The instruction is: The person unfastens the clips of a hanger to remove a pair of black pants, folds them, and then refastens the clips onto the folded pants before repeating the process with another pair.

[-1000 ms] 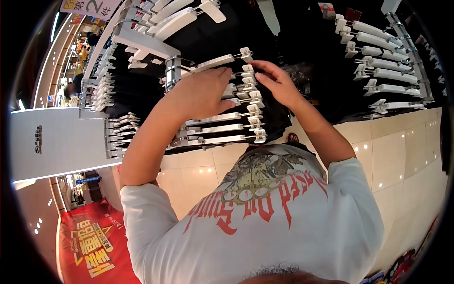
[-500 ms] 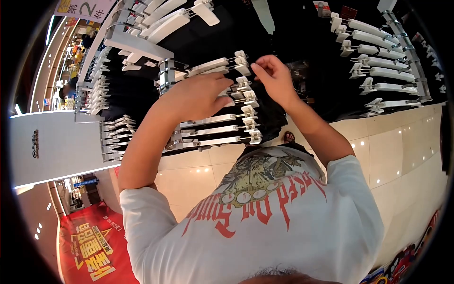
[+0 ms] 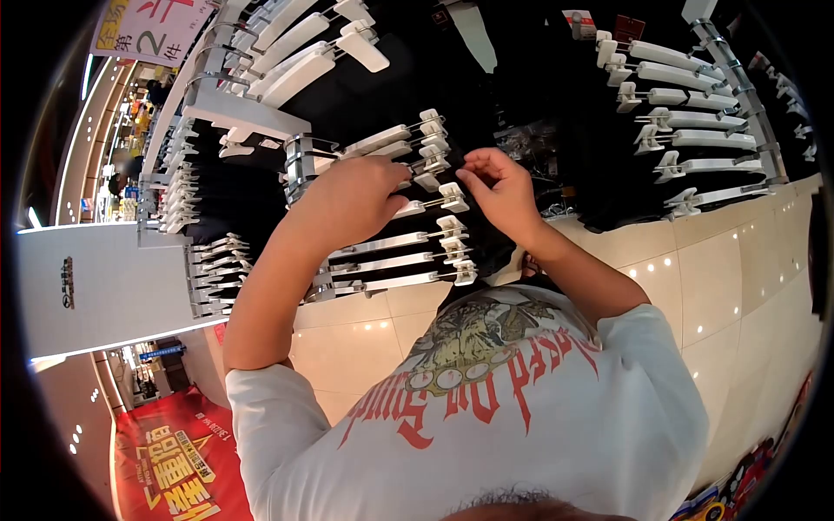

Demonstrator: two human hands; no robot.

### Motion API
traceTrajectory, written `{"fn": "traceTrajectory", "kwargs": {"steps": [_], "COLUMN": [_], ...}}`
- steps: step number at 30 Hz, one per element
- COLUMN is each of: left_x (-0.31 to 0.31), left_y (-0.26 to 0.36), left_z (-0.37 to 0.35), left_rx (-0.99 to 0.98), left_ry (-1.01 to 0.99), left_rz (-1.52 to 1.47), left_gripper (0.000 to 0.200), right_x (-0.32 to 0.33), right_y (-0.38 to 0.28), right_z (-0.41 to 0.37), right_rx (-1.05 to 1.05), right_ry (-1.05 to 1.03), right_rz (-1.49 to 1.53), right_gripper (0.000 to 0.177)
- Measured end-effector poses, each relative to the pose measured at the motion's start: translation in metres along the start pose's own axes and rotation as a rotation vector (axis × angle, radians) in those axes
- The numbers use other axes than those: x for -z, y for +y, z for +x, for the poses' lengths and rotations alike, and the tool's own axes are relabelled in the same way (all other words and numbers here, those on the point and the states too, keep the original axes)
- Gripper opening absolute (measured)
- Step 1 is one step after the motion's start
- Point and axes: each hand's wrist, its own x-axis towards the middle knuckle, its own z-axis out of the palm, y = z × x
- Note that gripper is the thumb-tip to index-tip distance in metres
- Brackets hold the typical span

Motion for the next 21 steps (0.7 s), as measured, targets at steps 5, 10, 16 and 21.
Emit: {"fn": "traceTrajectory", "kwargs": {"steps": [5,10,16,21], "left_x": [0.004,0.0,-0.002,0.0], "left_y": [0.006,0.001,-0.001,0.0], "left_z": [-0.003,-0.001,-0.003,-0.004], "left_rx": [0.046,0.016,0.001,0.002], "left_ry": [-0.04,-0.046,-0.035,-0.073], "left_rz": [0.015,-0.041,-0.019,0.027], "left_gripper": [0.043,0.049,0.042,0.04], "right_x": [-0.004,0.006,0.01,0.011], "right_y": [-0.004,-0.007,0.001,0.003], "right_z": [-0.007,-0.006,-0.001,0.002], "right_rx": [-0.195,-0.184,-0.071,-0.11], "right_ry": [-0.049,-0.191,-0.312,-0.381], "right_rz": [0.236,0.218,0.212,0.271], "right_gripper": [0.049,0.04,0.029,0.028]}}
